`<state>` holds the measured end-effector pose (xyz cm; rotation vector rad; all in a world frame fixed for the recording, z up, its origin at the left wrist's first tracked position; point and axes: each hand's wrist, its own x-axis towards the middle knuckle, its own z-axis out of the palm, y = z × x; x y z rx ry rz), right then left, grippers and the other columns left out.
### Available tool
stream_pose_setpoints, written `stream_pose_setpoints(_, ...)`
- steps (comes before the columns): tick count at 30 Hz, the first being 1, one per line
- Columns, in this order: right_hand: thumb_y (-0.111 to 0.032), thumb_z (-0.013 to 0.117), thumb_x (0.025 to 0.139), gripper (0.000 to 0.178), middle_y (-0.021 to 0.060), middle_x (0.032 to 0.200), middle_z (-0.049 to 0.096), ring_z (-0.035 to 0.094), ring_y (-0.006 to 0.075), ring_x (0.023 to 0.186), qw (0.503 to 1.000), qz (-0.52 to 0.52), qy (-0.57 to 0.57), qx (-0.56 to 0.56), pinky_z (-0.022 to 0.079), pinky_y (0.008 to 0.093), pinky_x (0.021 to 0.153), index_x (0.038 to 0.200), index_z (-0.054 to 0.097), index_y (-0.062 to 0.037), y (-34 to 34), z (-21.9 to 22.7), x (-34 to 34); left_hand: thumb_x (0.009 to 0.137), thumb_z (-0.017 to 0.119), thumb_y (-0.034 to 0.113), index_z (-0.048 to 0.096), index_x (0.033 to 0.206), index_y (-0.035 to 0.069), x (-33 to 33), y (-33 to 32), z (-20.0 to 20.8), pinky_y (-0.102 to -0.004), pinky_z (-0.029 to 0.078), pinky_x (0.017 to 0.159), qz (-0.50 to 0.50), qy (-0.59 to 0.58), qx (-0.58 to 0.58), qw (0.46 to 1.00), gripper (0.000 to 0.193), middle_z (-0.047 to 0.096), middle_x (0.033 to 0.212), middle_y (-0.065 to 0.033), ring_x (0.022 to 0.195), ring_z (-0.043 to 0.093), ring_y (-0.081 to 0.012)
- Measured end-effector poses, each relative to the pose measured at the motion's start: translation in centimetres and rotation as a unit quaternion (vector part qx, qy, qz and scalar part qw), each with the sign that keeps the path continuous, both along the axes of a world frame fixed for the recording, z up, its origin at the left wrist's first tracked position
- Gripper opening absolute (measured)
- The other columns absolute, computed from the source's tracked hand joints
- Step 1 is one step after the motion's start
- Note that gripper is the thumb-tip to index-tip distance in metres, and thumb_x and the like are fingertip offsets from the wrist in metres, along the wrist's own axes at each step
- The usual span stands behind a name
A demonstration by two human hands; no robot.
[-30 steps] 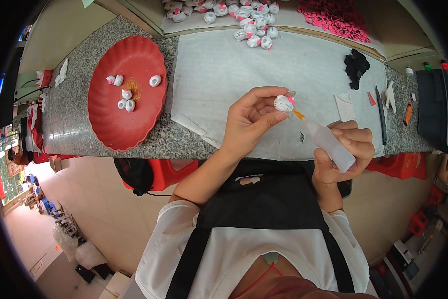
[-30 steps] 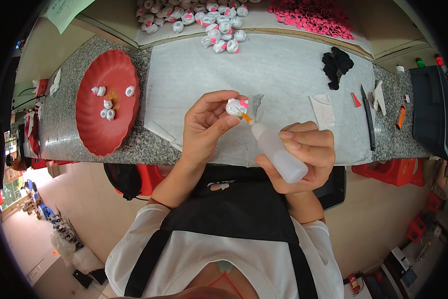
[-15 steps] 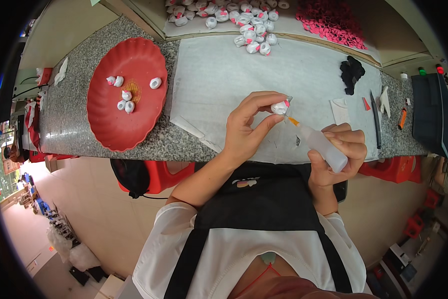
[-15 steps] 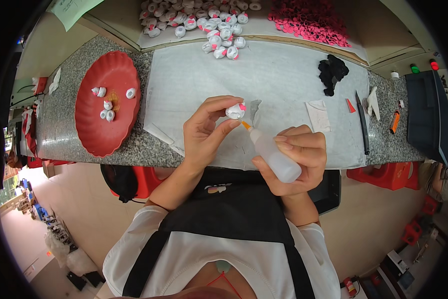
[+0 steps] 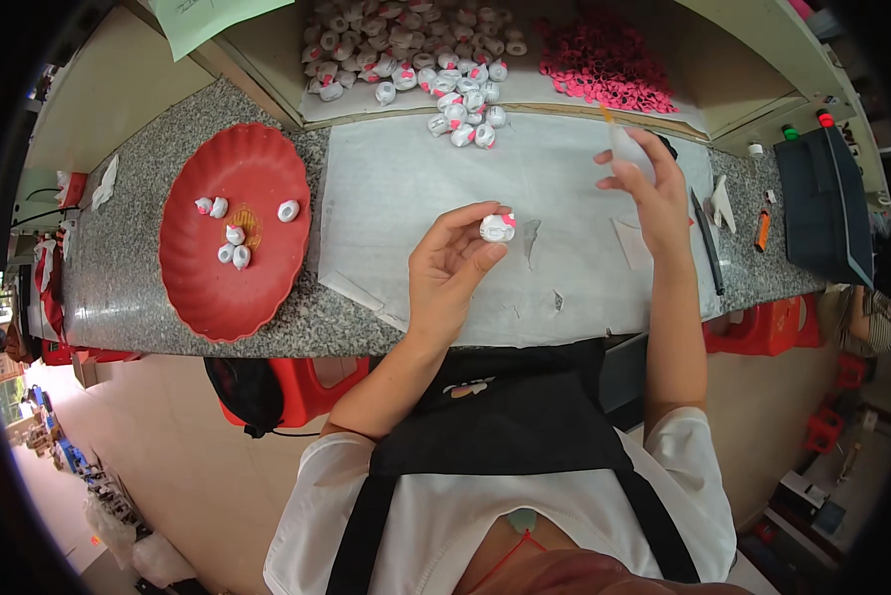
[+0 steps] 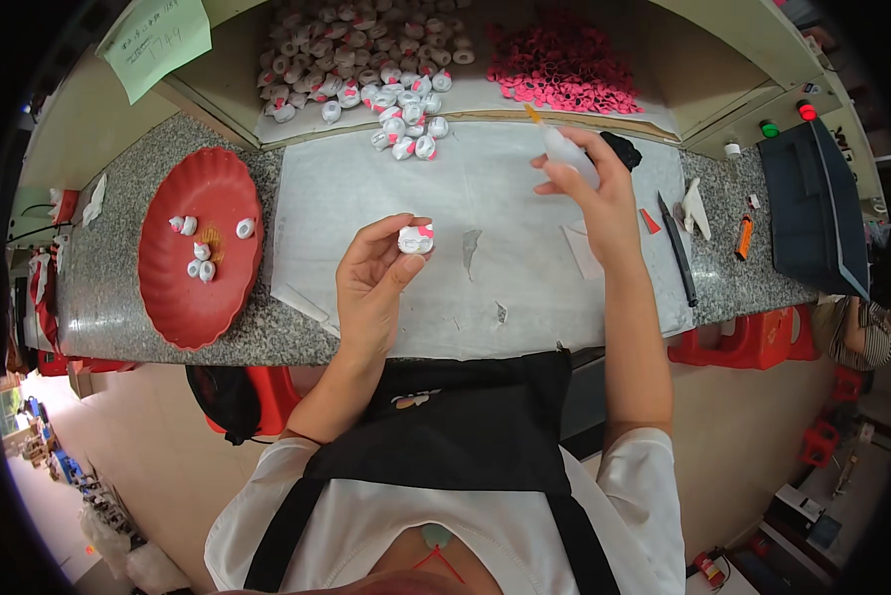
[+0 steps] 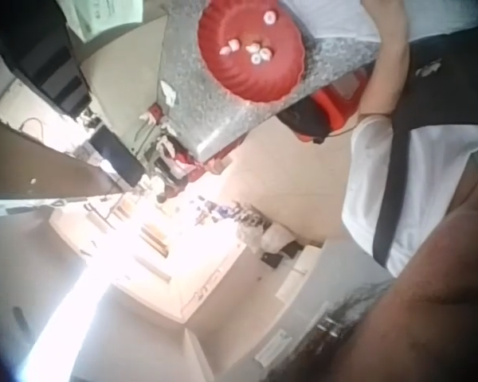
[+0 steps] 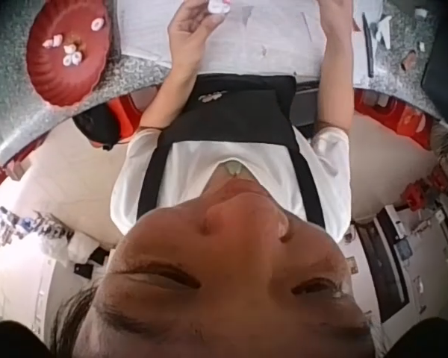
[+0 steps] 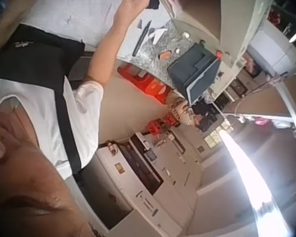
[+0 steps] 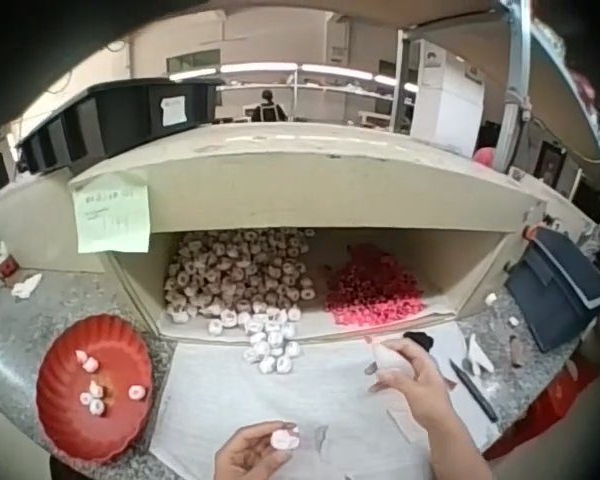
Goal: Assembling small toy figurines by gluing parts together at a factory workbench.
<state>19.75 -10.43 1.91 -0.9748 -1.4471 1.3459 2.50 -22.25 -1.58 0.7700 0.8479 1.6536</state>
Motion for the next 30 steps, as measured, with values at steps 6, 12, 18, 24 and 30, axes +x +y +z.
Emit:
stream_pose_setpoints(6, -0.008, 0.057, 0.068, 0.021, 0.0085, 0.077, 0.051, 0.052, 0.0222, 0.07, 0.926, -0.047, -0.304, 0.217, 0.042, 0.0316, 0.058, 0.088, 0.049, -0.0028, 8.2, -3.1, -2.4, 0.072, 0.054, -0.002, 0.044, 0.102, 0.0, 0.0, -0.1, -0.3, -0.0251, 0.041, 0.077, 0.001, 0.019, -0.003, 1.0, 0.032, 0.05, 0.1, -0.0122, 0.088, 0.049, -0.0142)
stream_pose_setpoints(12, -0.01, 0.059, 0.067, 0.014, 0.0095, 0.073, 0.053, 0.052, 0.0246, 0.064, 0.824, -0.098, -0.428, 0.357, 0.04, 0.0322, 0.056, 0.077, 0.053, -0.0015, 8.5, -3.1, -3.4, 0.072, 0.054, -0.002, 0.044, 0.103, -0.001, 0.0, -0.1, -0.4, -0.0261, 0.042, 0.076, -0.011, 0.008, -0.01, 1.0, 0.032, 0.05, 0.099, -0.0114, 0.088, 0.05, -0.0145)
stream_pose_setpoints(18, 0.0, 0.054, 0.067, 0.006, 0.0087, 0.064, 0.051, 0.048, 0.0127, 0.054, 0.999, 0.033, -0.02, -0.026, 0.039, 0.023, 0.051, 0.071, 0.05, 0.0019, -2.3, 1.2, -2.4, 0.071, 0.053, -0.005, 0.044, 0.104, -0.001, -0.1, -0.1, 0.1, -0.0244, 0.042, 0.075, -0.001, -0.001, -0.005, 1.0, 0.034, 0.05, 0.098, -0.0103, 0.087, 0.05, -0.0133)
stream_pose_setpoints(24, 0.004, 0.055, 0.066, 0.009, 0.0118, 0.07, 0.051, 0.048, 0.0147, 0.054, 0.975, 0.074, 0.147, -0.148, 0.04, 0.0236, 0.049, 0.072, 0.049, 0.0024, -7.8, -0.6, -2.9, 0.07, 0.053, -0.007, 0.047, 0.101, -0.001, 0.5, 0.1, -0.3, -0.0233, 0.043, 0.074, -0.012, 0.091, 0.032, 0.995, 0.032, 0.05, 0.1, -0.0102, 0.088, 0.05, -0.0139)
stream_pose_setpoints(30, 0.004, 0.056, 0.067, 0.009, 0.0102, 0.072, 0.051, 0.048, 0.0135, 0.055, 0.978, 0.066, 0.138, -0.142, 0.04, 0.0225, 0.048, 0.073, 0.05, 0.0019, -8.0, -1.7, -3.1, 0.068, 0.054, -0.007, 0.051, 0.097, 0.0, 1.1, 0.0, -0.5, -0.0263, 0.044, 0.075, 0.027, 0.175, 0.068, 0.982, 0.03, 0.051, 0.099, -0.0119, 0.09, 0.05, -0.017)
